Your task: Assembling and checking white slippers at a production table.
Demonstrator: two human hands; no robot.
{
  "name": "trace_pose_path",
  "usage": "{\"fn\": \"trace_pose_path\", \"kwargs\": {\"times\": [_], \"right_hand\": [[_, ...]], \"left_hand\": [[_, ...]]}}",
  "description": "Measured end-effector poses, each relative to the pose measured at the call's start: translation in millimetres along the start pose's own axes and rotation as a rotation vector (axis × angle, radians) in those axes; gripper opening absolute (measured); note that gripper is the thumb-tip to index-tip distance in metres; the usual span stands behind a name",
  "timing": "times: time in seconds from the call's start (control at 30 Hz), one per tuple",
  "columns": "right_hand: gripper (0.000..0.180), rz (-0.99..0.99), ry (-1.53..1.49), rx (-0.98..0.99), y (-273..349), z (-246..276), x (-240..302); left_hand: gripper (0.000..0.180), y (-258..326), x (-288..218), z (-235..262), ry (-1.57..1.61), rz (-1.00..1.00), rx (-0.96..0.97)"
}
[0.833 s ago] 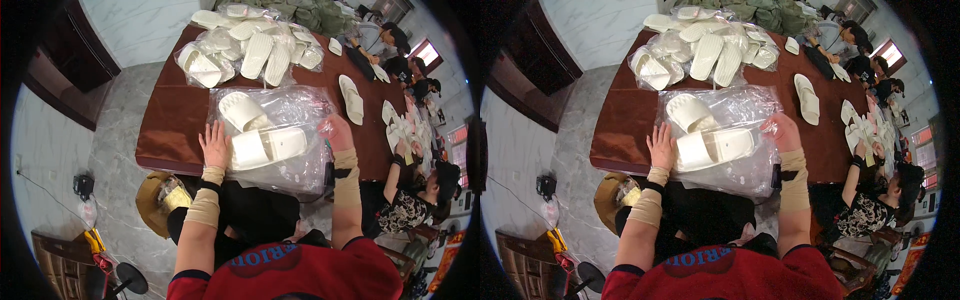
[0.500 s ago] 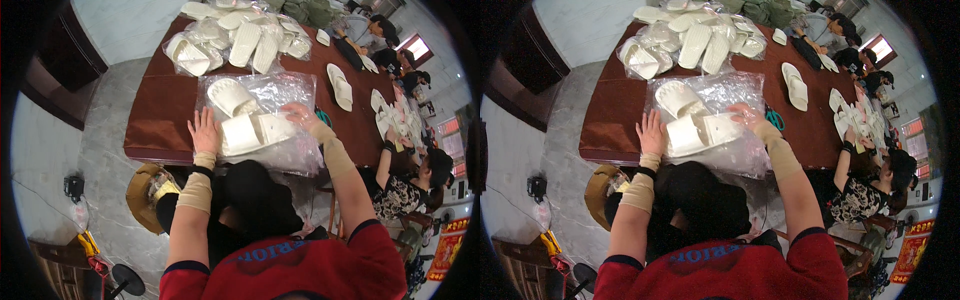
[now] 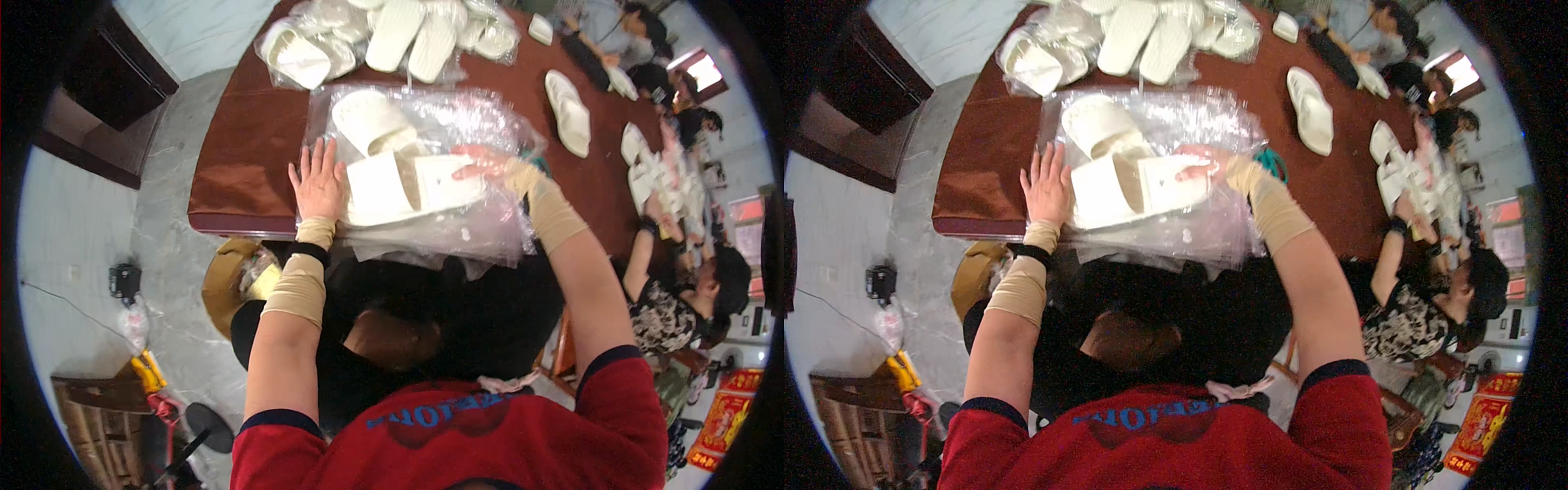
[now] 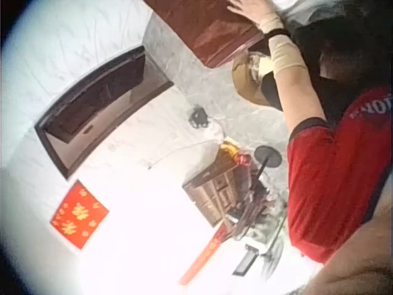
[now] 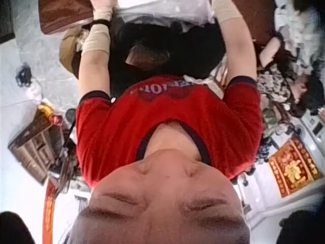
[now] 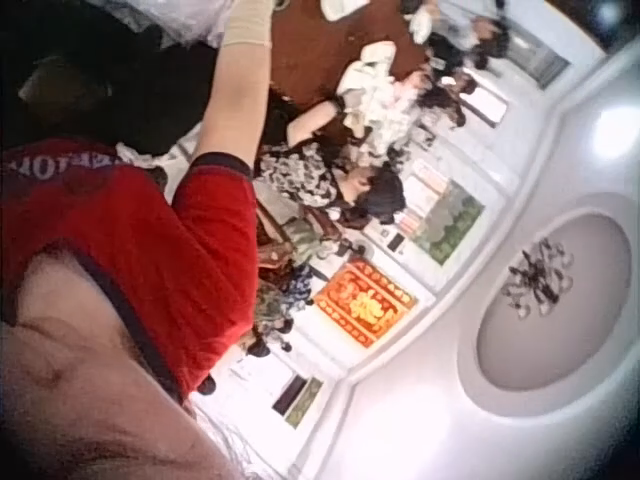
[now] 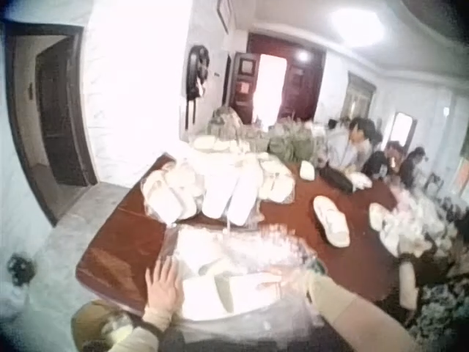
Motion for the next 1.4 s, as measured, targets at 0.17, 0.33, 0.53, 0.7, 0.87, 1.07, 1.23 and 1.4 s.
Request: {"fn": "trace_pose_path", "kwargs": {"times": [0.17,0.33,0.53,0.7,0.87,1.07,1.23,1.4], "right_hand": [[0.049,0.25,0.152,-0.016,-21.0,18.6,4.8],[0.046,0.244,-0.048,0.075,-26.4,8.4,-17.0],[0.049,-0.065,-0.281,0.305,-43.0,-4.5,-26.6],[0.046,-0.064,-0.29,0.288,-31.9,6.2,4.1],[0.047,0.086,-0.128,0.071,-26.5,22.4,-20.2],[0.057,-0.074,0.141,-0.333,108.1,126.0,-95.0],[0.055,-0.196,0.473,-0.793,259.7,176.0,-61.5],[0.053,-0.178,0.298,-1.261,279.7,158.4,-21.1]], "left_hand": [[0.048,-9.2,-8.5,-3.3,-0.067,-0.032,0.062],[0.05,-6.2,-17.8,-2.3,-0.013,-0.018,0.192],[0.051,-6.8,-19.9,12.5,-0.044,0.049,0.296],[0.051,-18.3,-25.4,21.3,-0.009,0.037,0.283],[0.05,-12.6,-28.0,12.2,-0.011,0.029,0.223],[0.05,-6.0,-21.0,11.0,-0.126,-0.003,0.114],[0.049,-3.2,-24.0,4.9,-0.131,-0.02,0.061],[0.05,0.6,-9.7,2.1,-0.114,-0.006,0.047]]}}
Point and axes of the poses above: each hand's wrist, its own y-axis away from the middle knuckle, its own z-axis out of the back of the hand, x = y × z, the point moved 5 cm from there along -y, towards the middle knuckle, and after that the axes turned 1 degree about y, right-handed, at the moved point
